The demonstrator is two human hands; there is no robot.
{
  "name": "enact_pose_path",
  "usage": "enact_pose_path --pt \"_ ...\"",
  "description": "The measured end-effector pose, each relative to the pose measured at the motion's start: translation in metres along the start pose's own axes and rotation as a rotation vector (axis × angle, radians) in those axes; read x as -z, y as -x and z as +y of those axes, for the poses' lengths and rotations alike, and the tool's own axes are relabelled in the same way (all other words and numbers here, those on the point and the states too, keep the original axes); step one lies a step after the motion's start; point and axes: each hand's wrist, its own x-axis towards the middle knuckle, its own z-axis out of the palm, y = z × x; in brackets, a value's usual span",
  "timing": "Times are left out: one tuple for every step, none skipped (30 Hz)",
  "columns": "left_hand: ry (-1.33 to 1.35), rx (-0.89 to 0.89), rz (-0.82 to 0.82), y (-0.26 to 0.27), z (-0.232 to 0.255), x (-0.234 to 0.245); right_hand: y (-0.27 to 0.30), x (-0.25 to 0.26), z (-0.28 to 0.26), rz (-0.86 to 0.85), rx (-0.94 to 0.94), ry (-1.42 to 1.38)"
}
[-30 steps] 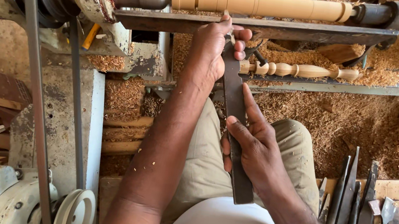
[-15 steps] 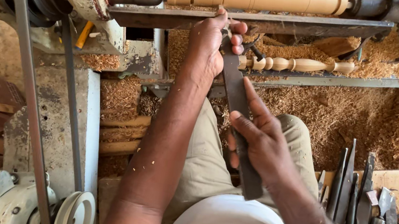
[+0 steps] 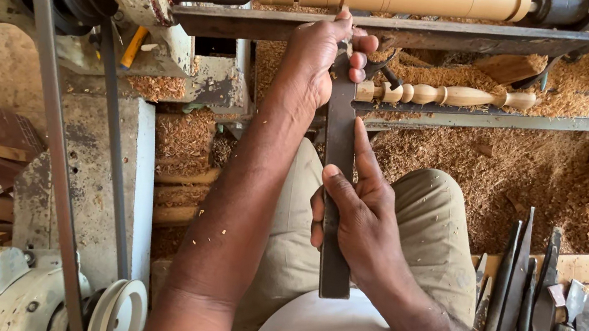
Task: The person shapes a wooden spindle on a rotating lathe by applying various chisels to the spinning wood surface. They use a wooden template to check the profile and a pencil to mark sections for further carving.
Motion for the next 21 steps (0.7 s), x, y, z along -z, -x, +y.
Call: enact_pose_path --pt "0.01 0.003 0.008 -0.001 -0.001 -0.001 0.0 0.001 -0.001 0.002 -0.009 -0.015" --pt "0.021 0.006 0.02 -0.001 -0.001 -0.001 -0.001 0.002 -0.003 0.001 -0.022 -0.03" --pt "0.023 0.0 0.033 -0.001 -0.002 -0.001 -0.002 0.003 -0.006 0.01 -0.039 0.0" --pt "0.024 -0.008 0.047 -0.001 -0.003 -0.002 -0.002 0.006 -0.01 0.018 -0.055 0.028" --pt "0.025 -0.015 0.061 -0.001 -0.004 -0.004 -0.002 0.009 -0.014 0.026 -0.071 0.057" --pt "0.041 -0.025 0.076 -0.001 -0.005 -0.006 -0.003 0.012 -0.019 0.046 -0.117 0.111" --pt "0.058 -0.035 0.091 -0.001 -0.006 -0.008 -0.004 0.016 -0.025 0.065 -0.163 0.165" --pt "0.074 -0.044 0.102 -0.002 -0.008 -0.01 -0.005 0.02 -0.029 0.087 -0.207 0.219" --pt "0.082 -0.051 0.114 -0.003 -0.009 -0.013 -0.005 0.023 -0.033 0.065 -0.187 0.203" --pt "0.089 -0.059 0.126 -0.004 -0.009 -0.015 -0.006 0.026 -0.035 0.042 -0.165 0.187" --pt "0.096 -0.067 0.137 -0.005 -0.01 -0.017 -0.007 0.028 -0.037 0.019 -0.143 0.171" --pt "0.093 -0.063 0.156 -0.006 -0.01 -0.018 -0.007 0.029 -0.037 0.013 -0.133 0.175" --pt "0.09 -0.06 0.174 -0.006 -0.01 -0.019 -0.008 0.031 -0.037 0.008 -0.122 0.179" --pt "0.086 -0.056 0.194 -0.006 -0.011 -0.019 -0.007 0.033 -0.036 0.002 -0.113 0.183" --pt "0.085 -0.059 0.177 -0.004 -0.013 -0.018 -0.006 0.035 -0.035 -0.007 -0.114 0.178" --pt "0.084 -0.065 0.159 -0.003 -0.013 -0.017 -0.006 0.036 -0.034 -0.018 -0.113 0.173" --pt "0.082 -0.071 0.141 -0.001 -0.013 -0.017 -0.005 0.037 -0.034 -0.029 -0.112 0.168" --pt "0.095 -0.09 0.126 -0.001 -0.013 -0.019 -0.006 0.039 -0.036 -0.023 -0.117 0.193" --pt "0.109 -0.109 0.111 -0.001 -0.013 -0.019 -0.006 0.041 -0.038 -0.016 -0.122 0.218" --pt "0.123 -0.122 0.103 0.001 -0.015 -0.017 -0.006 0.042 -0.038 -0.009 -0.136 0.242" --pt "0.118 -0.116 0.117 0.001 -0.015 -0.015 -0.007 0.042 -0.036 -0.015 -0.134 0.227"
